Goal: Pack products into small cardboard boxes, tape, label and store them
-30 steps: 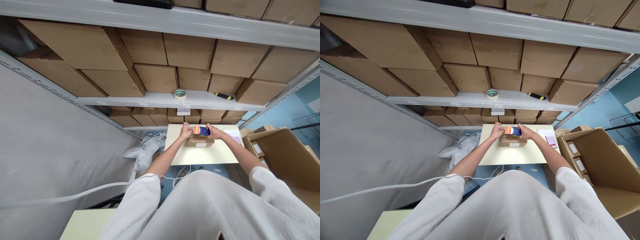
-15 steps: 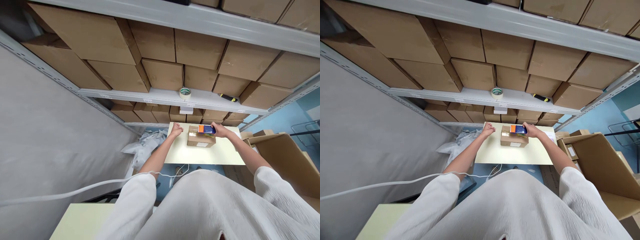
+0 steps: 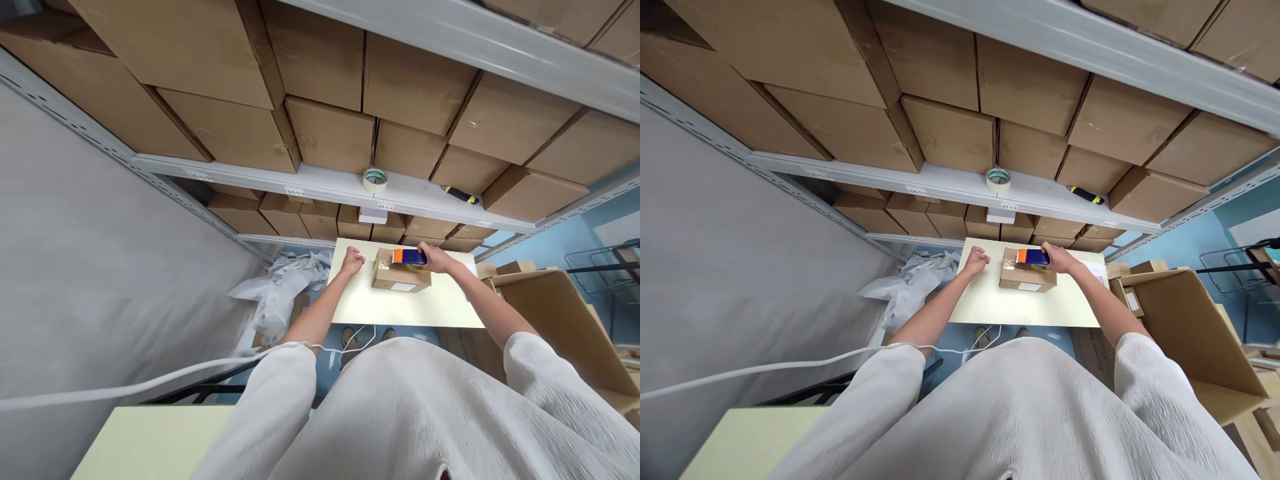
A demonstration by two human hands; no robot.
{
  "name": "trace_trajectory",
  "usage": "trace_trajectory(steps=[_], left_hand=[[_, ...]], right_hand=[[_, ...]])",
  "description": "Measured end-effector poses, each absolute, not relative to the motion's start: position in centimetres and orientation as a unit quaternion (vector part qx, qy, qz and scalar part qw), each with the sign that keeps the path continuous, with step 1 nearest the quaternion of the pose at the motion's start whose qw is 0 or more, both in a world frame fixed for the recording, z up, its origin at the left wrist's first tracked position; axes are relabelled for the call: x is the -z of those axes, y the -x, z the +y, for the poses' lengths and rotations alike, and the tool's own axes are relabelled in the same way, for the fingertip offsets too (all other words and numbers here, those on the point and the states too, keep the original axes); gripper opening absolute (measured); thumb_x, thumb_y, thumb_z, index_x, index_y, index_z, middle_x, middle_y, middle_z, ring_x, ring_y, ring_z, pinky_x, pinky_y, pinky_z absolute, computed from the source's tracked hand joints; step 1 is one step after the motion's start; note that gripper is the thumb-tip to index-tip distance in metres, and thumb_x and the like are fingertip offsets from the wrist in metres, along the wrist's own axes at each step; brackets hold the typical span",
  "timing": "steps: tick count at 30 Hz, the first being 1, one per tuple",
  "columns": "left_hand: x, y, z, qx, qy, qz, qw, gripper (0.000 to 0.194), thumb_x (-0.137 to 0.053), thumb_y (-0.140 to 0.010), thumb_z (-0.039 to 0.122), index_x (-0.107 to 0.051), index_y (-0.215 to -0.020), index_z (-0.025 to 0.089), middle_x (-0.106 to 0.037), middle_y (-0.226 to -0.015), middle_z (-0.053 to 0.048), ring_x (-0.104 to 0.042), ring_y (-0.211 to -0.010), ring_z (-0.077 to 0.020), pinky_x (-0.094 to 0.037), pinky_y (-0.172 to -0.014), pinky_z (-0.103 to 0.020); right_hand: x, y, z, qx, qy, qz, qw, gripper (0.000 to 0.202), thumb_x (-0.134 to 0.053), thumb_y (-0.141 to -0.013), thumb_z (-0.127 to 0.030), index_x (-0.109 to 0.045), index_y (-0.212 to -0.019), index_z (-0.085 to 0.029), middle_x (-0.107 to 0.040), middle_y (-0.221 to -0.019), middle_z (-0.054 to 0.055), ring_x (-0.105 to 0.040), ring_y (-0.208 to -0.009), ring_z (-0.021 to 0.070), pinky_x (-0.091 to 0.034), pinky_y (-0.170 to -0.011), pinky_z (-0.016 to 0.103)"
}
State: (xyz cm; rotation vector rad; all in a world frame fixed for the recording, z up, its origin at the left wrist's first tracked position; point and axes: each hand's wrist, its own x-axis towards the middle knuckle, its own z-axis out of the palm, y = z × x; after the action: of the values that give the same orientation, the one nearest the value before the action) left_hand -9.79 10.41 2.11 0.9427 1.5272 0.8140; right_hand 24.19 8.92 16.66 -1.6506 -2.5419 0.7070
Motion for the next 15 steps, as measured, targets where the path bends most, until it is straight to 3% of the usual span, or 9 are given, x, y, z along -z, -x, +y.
trace_trajectory(steps=[6,15], left_hand=[[0.7,8.8,10.1,-0.369,-0.354,0.627,0.587,0.051,-0.079,-0.067,0.006,-0.042,-0.095,0.028,-0.064,-0.07,0.008,-0.071,-0.078,-0.0184,-0.053,-0.084,-0.032],[2.2,6.3,9.9,-0.329,-0.367,0.638,0.592,0.047,-0.08,-0.069,0.006,-0.052,-0.1,0.026,-0.068,-0.076,0.005,-0.075,-0.09,-0.0215,-0.055,-0.09,-0.034]], right_hand=[[-16.7,-24.1,9.0,-0.198,0.536,-0.821,-0.022,0.051,-0.078,-0.077,-0.047,-0.041,-0.107,-0.029,-0.068,-0.099,0.003,-0.058,-0.082,0.0232,-0.04,-0.07,0.031],[-16.8,-23.8,9.0,-0.186,0.547,-0.815,-0.038,0.05,-0.077,-0.081,-0.05,-0.042,-0.109,-0.029,-0.068,-0.101,0.004,-0.06,-0.085,0.0241,-0.043,-0.071,0.031]])
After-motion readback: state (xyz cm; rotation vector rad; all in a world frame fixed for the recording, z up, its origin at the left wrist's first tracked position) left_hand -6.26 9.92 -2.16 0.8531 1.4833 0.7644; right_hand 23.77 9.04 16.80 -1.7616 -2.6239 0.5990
